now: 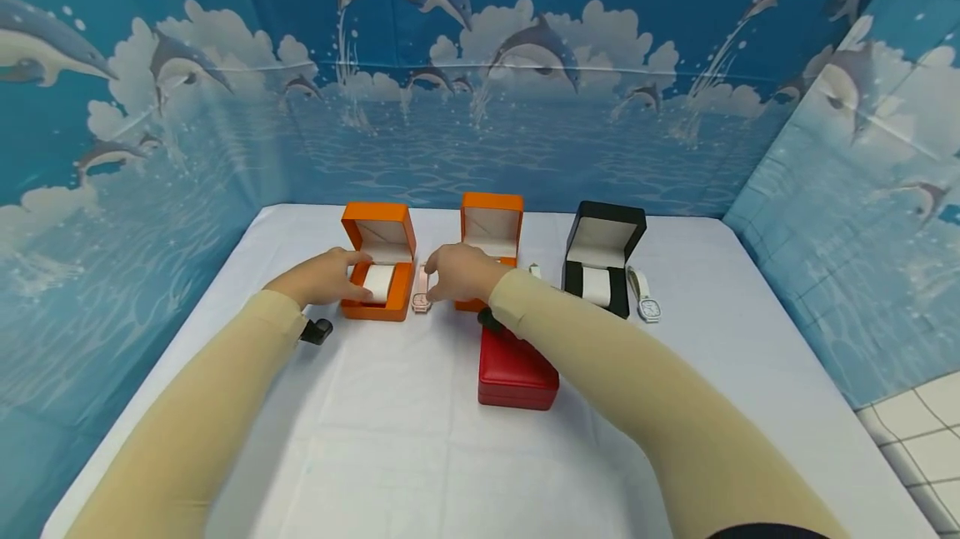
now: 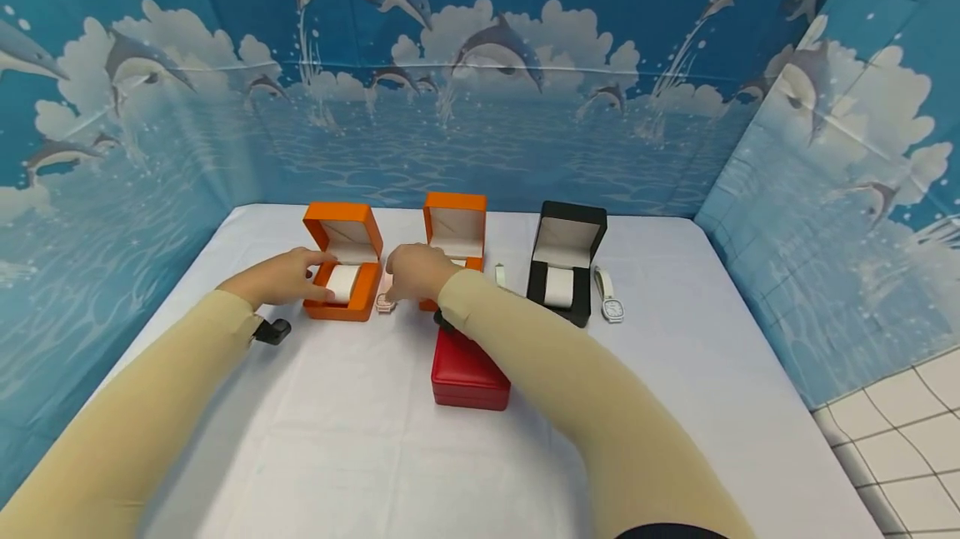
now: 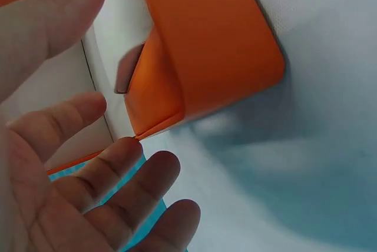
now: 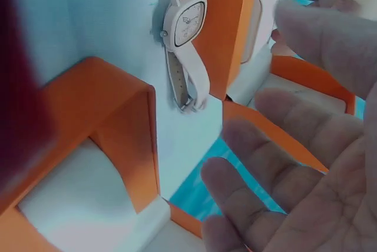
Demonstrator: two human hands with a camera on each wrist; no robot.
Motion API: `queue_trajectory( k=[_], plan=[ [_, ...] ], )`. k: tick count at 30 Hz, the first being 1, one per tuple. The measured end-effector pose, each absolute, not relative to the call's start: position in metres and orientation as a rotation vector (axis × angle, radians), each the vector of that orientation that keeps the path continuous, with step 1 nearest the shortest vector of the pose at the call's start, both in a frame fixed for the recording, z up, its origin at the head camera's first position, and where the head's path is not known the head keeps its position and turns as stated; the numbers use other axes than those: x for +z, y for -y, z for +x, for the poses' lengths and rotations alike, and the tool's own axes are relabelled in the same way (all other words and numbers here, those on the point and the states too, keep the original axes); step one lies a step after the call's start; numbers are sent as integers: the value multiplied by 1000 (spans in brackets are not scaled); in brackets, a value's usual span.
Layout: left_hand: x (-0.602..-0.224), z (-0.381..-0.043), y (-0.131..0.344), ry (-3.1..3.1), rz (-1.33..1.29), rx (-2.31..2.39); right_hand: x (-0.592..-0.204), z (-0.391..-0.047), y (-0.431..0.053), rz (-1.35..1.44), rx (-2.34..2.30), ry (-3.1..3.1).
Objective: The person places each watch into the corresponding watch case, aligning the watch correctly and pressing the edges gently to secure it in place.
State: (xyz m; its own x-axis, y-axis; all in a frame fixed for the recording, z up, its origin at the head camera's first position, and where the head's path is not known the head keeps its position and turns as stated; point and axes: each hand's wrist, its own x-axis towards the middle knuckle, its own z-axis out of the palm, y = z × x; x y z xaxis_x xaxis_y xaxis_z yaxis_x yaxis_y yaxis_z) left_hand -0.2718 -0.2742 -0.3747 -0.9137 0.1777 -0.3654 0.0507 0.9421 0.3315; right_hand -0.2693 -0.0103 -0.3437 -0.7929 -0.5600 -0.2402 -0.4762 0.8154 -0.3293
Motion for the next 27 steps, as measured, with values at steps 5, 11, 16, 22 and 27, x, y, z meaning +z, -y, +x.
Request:
queue_trajectory(
  k=[5, 11, 16, 22, 27],
  plan=[
    [-376, -275, 272, -2690, 158, 456, -346, -276, 17, -823, -260, -2685],
    [-381, -280, 272, -2692, 179, 453, -348, -287, 25, -841, -191, -2678],
    [-383, -283, 271, -2715, 194, 433, -352, -294, 31, -860, -160, -2668],
    [-386, -284, 271, -2722, 194, 437, -357, -293, 35, -886, 34, -2698],
    [-388, -285, 271, -2728, 188, 455, -359, -291, 35, -859, 97, -2702]
  ],
)
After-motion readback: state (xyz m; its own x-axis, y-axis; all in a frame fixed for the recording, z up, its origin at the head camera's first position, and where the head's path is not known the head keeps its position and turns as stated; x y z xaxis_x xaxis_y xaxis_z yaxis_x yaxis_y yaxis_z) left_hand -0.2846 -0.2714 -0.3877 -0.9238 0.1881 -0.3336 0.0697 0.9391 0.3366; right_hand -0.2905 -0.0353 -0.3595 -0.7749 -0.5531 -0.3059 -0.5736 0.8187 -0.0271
